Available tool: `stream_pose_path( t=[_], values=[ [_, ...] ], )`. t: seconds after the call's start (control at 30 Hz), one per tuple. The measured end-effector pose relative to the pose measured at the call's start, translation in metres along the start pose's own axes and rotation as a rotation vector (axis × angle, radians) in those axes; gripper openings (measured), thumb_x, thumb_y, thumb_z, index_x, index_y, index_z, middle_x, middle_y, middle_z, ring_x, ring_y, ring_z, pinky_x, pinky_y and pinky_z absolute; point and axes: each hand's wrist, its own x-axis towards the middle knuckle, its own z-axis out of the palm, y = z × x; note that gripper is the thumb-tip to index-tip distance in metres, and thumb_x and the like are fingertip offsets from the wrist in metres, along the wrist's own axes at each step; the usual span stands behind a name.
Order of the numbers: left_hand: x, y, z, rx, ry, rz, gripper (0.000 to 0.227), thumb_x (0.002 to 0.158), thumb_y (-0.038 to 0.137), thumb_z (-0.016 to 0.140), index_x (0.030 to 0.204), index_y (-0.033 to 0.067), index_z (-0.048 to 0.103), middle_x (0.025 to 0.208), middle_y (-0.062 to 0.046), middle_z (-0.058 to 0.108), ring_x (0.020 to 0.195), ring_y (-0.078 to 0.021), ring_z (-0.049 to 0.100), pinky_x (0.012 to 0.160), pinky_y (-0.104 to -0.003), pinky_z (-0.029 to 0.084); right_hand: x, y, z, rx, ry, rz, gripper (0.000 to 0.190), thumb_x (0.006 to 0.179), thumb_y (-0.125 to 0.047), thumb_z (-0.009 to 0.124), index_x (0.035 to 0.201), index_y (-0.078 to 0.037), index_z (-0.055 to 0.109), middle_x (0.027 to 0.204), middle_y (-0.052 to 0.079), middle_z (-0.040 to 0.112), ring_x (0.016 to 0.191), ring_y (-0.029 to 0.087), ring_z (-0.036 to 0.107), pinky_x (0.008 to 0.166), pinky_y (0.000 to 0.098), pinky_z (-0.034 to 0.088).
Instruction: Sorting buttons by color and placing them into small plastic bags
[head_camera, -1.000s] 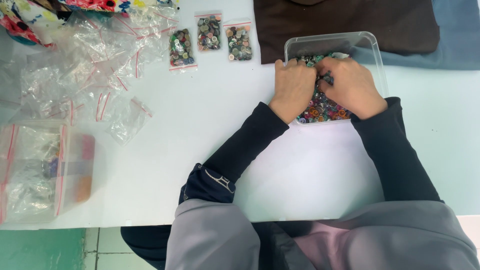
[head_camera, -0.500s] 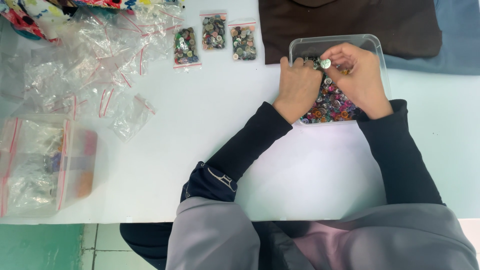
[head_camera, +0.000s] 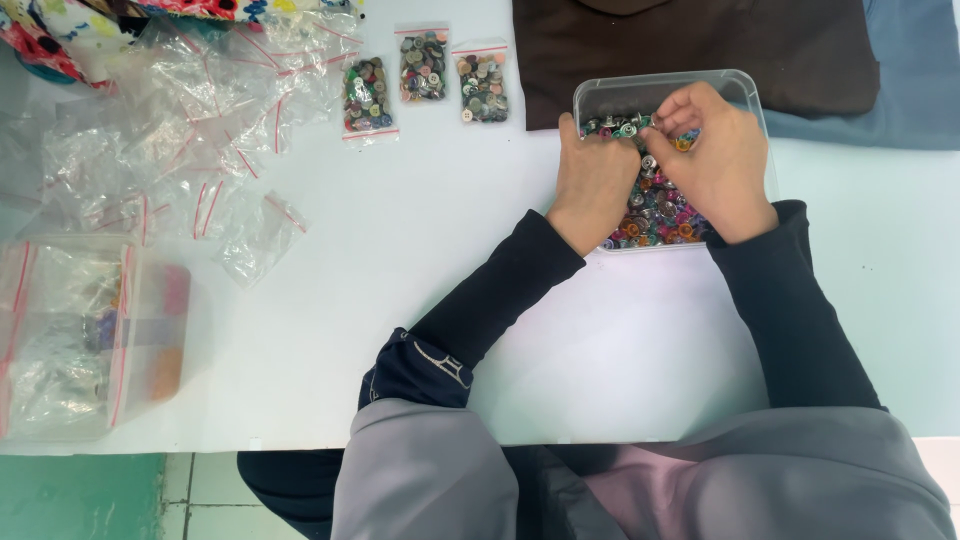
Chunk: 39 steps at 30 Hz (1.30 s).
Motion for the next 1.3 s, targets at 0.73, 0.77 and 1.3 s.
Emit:
stream_pose_path(
  t=[0.73,0.77,1.3],
  values=[
    [0.022,-0.069,-0.048,-1.19,0.011,0.095,0.031,0.073,0.001,0.081,0.097,0.0171,0.07,0.094,-0.001,0.08,0.081,-0.0124,0.08,0.076,-0.024,0.063,-0.002,0.005,0.001,0.057,0.068,-0.071,0.013,0.092,-0.004,0.078,0.093,-0.009,0.065,0.089,0.002,0.068,0.082,0.018,0.066,0.072,0.0353,0.051],
    [0.022,-0.07,-0.049,-1.259,-0.021,0.113,0.032,0.074,-0.002,0.077,0.1,0.016,0.07,0.095,-0.003,0.081,0.086,-0.0126,0.081,0.08,-0.023,0.063,-0.002,0.004,0.0,0.052,0.065,-0.056,0.013,0.092,-0.007,0.077,0.095,-0.01,0.065,0.091,0.0,0.068,0.082,0.017,0.066,0.072,0.0362,0.05],
    [0.023,-0.068,-0.033,-1.233,0.078,0.255,0.021,0.079,-0.002,0.068,0.086,0.0176,0.069,0.096,-0.001,0.063,0.077,-0.0117,0.067,0.073,-0.025,0.056,-0.001,0.002,0.001,0.034,0.039,0.023,0.011,0.096,-0.015,0.074,0.095,-0.014,0.064,0.091,-0.006,0.068,0.076,0.014,0.065,0.07,0.0359,0.048]
  ],
)
